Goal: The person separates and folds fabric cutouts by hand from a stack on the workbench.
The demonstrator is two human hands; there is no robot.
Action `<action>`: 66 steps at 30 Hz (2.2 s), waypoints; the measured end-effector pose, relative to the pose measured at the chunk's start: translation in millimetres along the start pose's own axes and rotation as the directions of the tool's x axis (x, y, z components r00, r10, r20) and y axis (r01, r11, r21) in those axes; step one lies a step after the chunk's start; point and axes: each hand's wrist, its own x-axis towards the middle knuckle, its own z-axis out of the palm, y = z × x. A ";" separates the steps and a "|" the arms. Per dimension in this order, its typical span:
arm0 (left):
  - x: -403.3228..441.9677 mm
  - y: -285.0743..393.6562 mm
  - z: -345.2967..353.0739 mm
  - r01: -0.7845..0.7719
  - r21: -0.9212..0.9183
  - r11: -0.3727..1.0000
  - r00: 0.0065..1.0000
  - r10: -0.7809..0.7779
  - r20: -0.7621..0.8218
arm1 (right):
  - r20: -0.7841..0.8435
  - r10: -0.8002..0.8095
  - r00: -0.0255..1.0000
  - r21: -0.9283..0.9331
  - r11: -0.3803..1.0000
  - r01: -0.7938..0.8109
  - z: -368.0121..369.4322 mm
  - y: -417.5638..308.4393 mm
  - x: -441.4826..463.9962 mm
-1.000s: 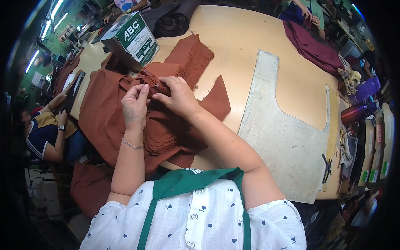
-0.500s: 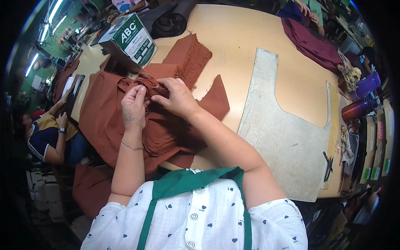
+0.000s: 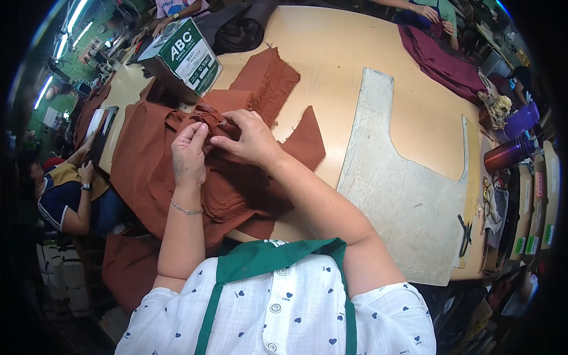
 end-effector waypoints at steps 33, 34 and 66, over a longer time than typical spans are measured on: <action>-59.0 57.7 -169.9 -0.150 0.987 0.064 0.979 0.151 0.140 | -0.024 0.369 0.929 0.499 0.810 -0.309 -41.6 44.9 49.9; -51.8 65.3 -124.1 -0.311 0.950 0.017 0.879 0.384 0.281 | 0.006 0.349 0.937 0.491 0.815 -0.306 -36.1 31.5 42.8; -8.4 1.2 -17.7 -0.256 0.461 0.850 0.963 0.184 0.195 | 0.008 0.004 1.000 0.246 0.969 -0.006 5.5 -13.4 -14.4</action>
